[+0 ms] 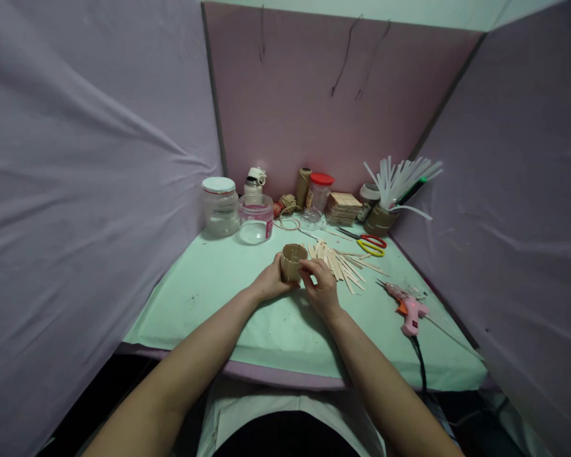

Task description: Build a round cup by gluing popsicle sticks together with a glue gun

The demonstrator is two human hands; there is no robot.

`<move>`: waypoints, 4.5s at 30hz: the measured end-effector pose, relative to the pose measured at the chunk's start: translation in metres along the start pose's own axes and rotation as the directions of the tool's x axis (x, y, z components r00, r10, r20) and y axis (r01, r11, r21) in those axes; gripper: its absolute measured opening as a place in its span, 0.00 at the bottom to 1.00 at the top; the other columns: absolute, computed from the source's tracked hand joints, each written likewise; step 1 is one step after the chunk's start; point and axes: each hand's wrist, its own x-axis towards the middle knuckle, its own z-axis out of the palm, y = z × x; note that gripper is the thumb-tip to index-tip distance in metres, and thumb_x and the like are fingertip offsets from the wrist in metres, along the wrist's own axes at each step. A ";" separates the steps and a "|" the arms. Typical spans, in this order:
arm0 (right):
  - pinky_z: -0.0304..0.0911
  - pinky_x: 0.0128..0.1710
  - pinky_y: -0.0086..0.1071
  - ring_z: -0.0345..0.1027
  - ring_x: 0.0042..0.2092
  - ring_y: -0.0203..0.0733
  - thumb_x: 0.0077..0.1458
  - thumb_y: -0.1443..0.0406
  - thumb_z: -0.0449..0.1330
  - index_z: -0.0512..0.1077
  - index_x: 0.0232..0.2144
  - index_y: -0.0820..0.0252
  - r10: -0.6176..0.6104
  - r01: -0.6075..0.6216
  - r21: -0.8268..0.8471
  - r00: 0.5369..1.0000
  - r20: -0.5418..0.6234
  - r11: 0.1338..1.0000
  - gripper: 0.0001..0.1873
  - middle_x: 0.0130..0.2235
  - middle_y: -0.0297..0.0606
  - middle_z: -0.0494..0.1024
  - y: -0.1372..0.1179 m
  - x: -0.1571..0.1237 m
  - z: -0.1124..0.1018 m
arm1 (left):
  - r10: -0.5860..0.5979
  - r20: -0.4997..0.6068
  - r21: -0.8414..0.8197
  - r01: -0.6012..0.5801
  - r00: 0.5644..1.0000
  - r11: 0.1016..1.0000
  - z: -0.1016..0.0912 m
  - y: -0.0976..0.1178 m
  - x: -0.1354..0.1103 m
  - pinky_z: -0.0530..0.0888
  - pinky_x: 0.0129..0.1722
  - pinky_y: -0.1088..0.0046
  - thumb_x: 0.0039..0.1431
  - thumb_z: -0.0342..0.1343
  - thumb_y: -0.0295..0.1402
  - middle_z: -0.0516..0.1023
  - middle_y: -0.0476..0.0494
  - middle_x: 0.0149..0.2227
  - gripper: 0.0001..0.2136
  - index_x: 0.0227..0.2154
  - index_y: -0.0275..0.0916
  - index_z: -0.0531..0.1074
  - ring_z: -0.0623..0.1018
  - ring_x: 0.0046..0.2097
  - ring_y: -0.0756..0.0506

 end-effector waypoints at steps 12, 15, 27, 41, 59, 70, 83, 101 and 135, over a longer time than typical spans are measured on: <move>0.71 0.37 0.36 0.70 0.39 0.41 0.61 0.70 0.56 0.71 0.47 0.54 0.003 -0.003 -0.003 1.000 0.001 1.000 0.13 0.39 0.40 0.73 -0.001 0.000 -0.001 | 0.020 -0.010 0.002 -0.020 1.000 1.000 0.000 0.000 0.001 0.74 0.45 0.63 0.40 0.68 0.36 0.75 0.40 0.49 0.38 0.54 0.37 0.56 0.76 0.49 0.38; 0.71 0.37 0.35 0.70 0.39 0.40 0.61 0.70 0.56 0.71 0.47 0.54 0.002 -0.002 0.004 1.000 0.002 1.000 0.13 0.39 0.40 0.73 -0.001 0.000 -0.001 | 0.011 -0.008 0.002 -0.011 1.000 1.000 0.000 0.000 0.000 0.74 0.46 0.63 0.40 0.68 0.37 0.75 0.40 0.49 0.39 0.54 0.37 0.55 0.76 0.49 0.38; 0.71 0.38 0.37 0.70 0.39 0.41 0.61 0.69 0.55 0.71 0.47 0.53 0.026 -0.026 -0.008 1.000 0.008 1.000 0.13 0.39 0.40 0.73 -0.001 0.000 -0.001 | 0.010 -0.008 -0.003 -0.010 1.000 1.000 0.000 0.001 0.000 0.73 0.47 0.62 0.39 0.68 0.36 0.74 0.40 0.49 0.40 0.55 0.37 0.55 0.76 0.49 0.37; 0.70 0.37 0.36 0.69 0.38 0.41 0.61 0.69 0.55 0.71 0.46 0.54 0.014 -0.013 -0.009 1.000 0.009 1.000 0.12 0.38 0.39 0.72 -0.002 0.001 -0.001 | 0.015 -0.012 -0.003 -0.016 1.000 1.000 0.001 -0.001 0.001 0.74 0.46 0.62 0.39 0.68 0.36 0.75 0.40 0.48 0.39 0.55 0.38 0.56 0.76 0.48 0.37; 0.71 0.37 0.36 0.70 0.38 0.41 0.61 0.69 0.55 0.71 0.46 0.53 0.020 -0.020 -0.011 1.000 0.003 1.000 0.12 0.39 0.39 0.73 -0.004 0.002 -0.002 | 0.026 -0.009 -0.004 -0.026 1.000 1.000 0.001 -0.002 0.001 0.73 0.47 0.62 0.40 0.68 0.36 0.74 0.40 0.49 0.40 0.56 0.38 0.55 0.76 0.48 0.38; 0.70 0.38 0.37 0.70 0.38 0.41 0.60 0.70 0.55 0.72 0.46 0.53 0.023 -0.023 -0.014 1.000 0.007 1.000 0.13 0.38 0.39 0.73 -0.002 0.001 -0.002 | 0.013 -0.010 -0.009 -0.013 1.000 1.000 0.001 -0.002 0.001 0.73 0.48 0.61 0.39 0.68 0.35 0.75 0.40 0.49 0.41 0.57 0.39 0.54 0.76 0.49 0.37; 0.70 0.38 0.37 0.70 0.38 0.41 0.60 0.70 0.55 0.71 0.47 0.53 0.028 -0.028 -0.015 1.000 0.011 0.999 0.13 0.39 0.39 0.73 -0.001 0.000 -0.002 | 0.022 -0.001 -0.006 -0.022 1.000 1.000 0.000 -0.002 0.001 0.73 0.47 0.60 0.40 0.68 0.36 0.75 0.39 0.50 0.41 0.57 0.38 0.54 0.77 0.49 0.37; 0.70 0.37 0.36 0.70 0.38 0.41 0.61 0.70 0.56 0.71 0.47 0.52 0.024 -0.024 -0.004 1.000 0.009 1.000 0.14 0.40 0.40 0.73 -0.002 0.001 -0.002 | 0.031 -0.012 -0.011 -0.031 0.999 0.999 0.001 0.000 0.001 0.73 0.45 0.63 0.40 0.67 0.35 0.74 0.40 0.49 0.40 0.56 0.38 0.54 0.76 0.48 0.39; 0.70 0.33 0.32 0.67 0.36 0.36 0.60 0.69 0.57 0.71 0.45 0.53 0.041 -0.039 0.076 0.999 -0.025 0.996 0.11 0.41 0.38 0.66 -0.004 0.001 0.001 | 0.114 -0.075 -0.203 -0.127 0.991 0.971 -0.004 -0.004 0.000 0.66 0.59 0.58 0.41 0.68 0.31 0.68 0.35 0.59 0.43 0.61 0.39 0.53 0.69 0.59 0.37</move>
